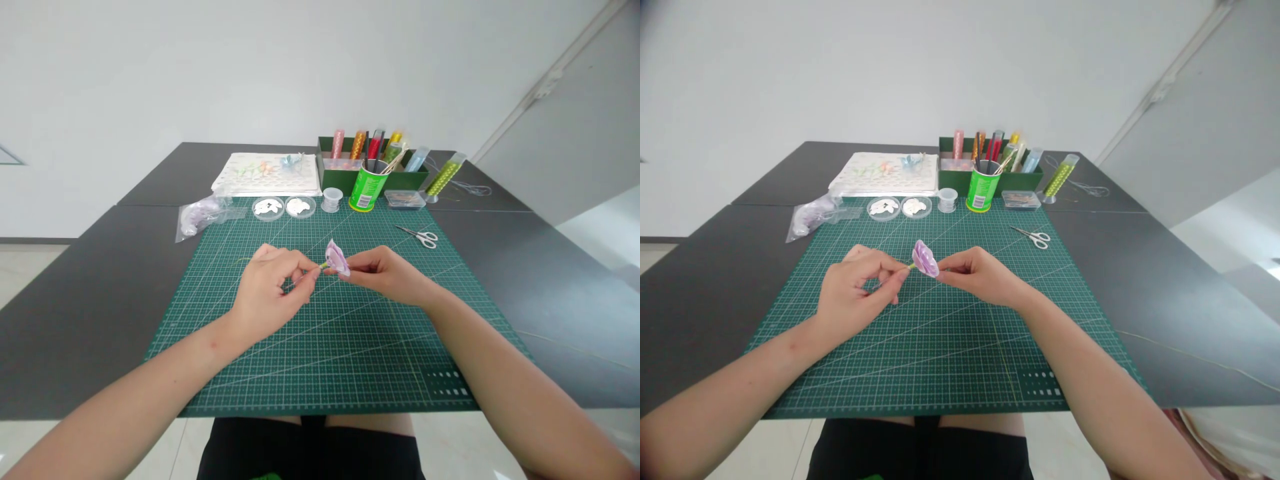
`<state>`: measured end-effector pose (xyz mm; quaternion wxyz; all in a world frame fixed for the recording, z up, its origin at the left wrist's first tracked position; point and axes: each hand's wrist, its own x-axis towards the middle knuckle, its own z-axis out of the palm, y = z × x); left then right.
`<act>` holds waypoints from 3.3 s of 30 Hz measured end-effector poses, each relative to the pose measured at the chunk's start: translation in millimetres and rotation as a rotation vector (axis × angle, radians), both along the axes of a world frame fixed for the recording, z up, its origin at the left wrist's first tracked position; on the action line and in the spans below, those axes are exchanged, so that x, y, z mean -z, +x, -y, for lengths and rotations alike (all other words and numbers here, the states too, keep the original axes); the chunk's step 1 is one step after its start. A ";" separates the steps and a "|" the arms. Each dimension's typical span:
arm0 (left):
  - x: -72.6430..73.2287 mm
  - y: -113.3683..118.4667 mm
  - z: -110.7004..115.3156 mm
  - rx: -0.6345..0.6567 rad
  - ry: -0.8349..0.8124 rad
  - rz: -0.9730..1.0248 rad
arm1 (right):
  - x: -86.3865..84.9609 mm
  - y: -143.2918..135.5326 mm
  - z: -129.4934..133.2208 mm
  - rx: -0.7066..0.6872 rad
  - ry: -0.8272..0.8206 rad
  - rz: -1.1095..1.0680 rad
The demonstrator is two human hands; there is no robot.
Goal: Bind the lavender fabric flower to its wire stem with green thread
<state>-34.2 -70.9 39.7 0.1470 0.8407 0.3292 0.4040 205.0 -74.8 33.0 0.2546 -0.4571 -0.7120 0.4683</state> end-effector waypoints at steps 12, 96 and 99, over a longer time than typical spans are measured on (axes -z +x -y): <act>-2.0 -7.4 -15.9 -0.226 -0.019 0.071 | -7.9 4.2 5.6 -0.211 -0.039 0.147; 4.3 -1.8 -4.1 -0.272 0.036 0.041 | -14.4 5.4 6.1 -0.068 -0.194 0.205; 5.0 -1.6 -5.0 -0.256 0.026 0.035 | -17.5 8.6 5.7 -0.075 -0.207 0.198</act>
